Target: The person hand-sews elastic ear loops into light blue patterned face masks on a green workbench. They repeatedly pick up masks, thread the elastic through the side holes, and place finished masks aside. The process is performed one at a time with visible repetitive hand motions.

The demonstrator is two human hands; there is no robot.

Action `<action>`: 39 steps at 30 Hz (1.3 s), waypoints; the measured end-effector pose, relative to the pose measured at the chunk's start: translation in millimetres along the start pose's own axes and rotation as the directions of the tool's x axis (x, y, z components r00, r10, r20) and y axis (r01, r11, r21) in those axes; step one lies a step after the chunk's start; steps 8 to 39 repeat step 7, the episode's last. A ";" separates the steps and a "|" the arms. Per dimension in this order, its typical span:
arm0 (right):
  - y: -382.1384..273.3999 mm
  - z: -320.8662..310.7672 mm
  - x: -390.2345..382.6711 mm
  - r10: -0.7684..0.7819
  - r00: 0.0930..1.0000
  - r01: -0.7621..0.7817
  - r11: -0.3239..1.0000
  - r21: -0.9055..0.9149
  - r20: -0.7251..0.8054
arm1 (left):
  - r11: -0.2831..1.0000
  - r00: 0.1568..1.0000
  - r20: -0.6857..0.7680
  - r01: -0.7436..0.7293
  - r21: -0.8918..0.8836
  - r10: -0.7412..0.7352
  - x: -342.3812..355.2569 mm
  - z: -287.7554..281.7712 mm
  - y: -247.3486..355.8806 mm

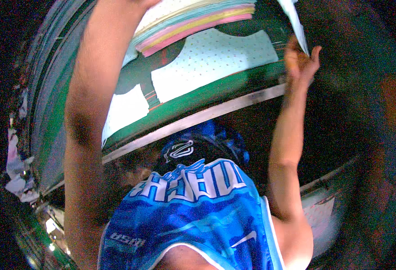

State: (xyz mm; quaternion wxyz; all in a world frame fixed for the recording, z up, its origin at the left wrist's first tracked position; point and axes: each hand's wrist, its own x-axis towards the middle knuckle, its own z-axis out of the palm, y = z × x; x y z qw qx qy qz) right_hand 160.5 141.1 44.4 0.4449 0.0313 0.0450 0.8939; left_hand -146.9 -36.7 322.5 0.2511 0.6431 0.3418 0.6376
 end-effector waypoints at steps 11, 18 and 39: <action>8.6 25.3 -25.5 -0.439 0.880 0.075 0.501 -0.862 -0.179 | 0.916 0.983 -0.108 0.179 0.359 -0.150 -142.0 -43.6 -1.3; 8.6 25.3 -25.5 -0.439 0.880 0.075 0.501 -0.862 -0.179 | 0.916 0.983 -0.108 0.179 0.359 -0.150 -142.0 -43.6 -1.3; 8.6 25.3 -25.5 -0.439 0.880 0.075 0.501 -0.862 -0.179 | 0.916 0.983 -0.108 0.179 0.359 -0.150 -142.0 -43.6 -1.3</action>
